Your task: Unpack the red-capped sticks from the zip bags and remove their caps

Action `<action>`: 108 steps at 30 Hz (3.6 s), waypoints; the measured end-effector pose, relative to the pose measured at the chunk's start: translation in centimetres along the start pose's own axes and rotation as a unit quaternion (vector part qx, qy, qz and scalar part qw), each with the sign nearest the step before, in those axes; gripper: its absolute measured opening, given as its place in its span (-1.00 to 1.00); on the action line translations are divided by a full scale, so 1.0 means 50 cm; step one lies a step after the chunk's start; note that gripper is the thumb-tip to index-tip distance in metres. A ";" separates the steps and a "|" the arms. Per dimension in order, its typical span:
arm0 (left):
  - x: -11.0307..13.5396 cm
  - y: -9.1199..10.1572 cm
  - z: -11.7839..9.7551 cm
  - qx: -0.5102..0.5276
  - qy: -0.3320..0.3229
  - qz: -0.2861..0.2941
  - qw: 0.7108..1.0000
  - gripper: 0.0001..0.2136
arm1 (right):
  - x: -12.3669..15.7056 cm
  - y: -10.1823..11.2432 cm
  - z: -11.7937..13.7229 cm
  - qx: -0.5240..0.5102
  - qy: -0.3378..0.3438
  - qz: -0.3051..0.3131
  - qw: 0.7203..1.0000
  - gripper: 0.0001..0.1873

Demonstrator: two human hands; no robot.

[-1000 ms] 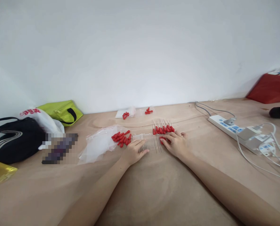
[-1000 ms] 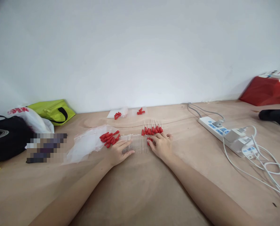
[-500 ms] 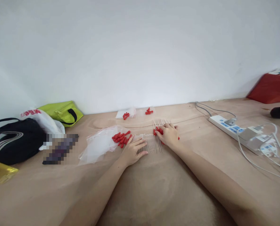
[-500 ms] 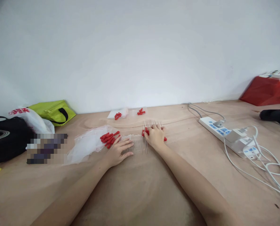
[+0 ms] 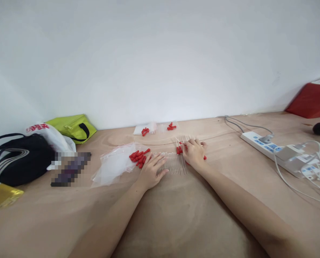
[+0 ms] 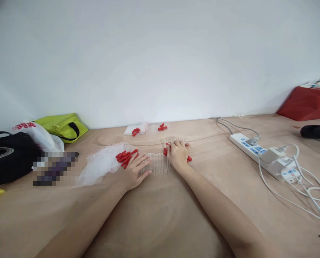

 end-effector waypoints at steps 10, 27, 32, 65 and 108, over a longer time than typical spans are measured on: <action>0.012 0.061 -0.043 -0.130 0.005 -0.139 0.982 -0.68 | 0.131 0.054 0.013 -0.118 0.227 -0.036 0.966 -0.77; -0.002 0.033 -0.082 -0.069 -0.046 -0.091 0.992 -0.85 | 0.160 0.045 0.090 -0.058 0.309 -0.052 0.948 -0.82; 0.002 0.035 -0.086 -0.056 -0.053 -0.081 0.994 -0.83 | 0.168 0.045 0.099 -0.034 0.319 -0.076 0.944 -0.85; 0.024 0.045 0.002 -0.060 0.064 -0.164 0.983 -0.69 | 0.100 0.054 -0.043 -0.070 0.124 -0.058 0.988 -0.71; -0.014 -0.022 -0.005 0.034 0.024 0.091 0.995 -0.66 | 0.008 -0.027 0.026 0.028 0.010 0.096 0.995 -0.67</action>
Point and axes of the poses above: each hand's wrist, its own x-axis away from the middle knuckle, its own y-axis out of the back of the hand, z = x × y, the point moved 10 cm from there along -x, towards the middle knuckle, and after that the axes turned 11 degrees about z, right-handed, at the moved point
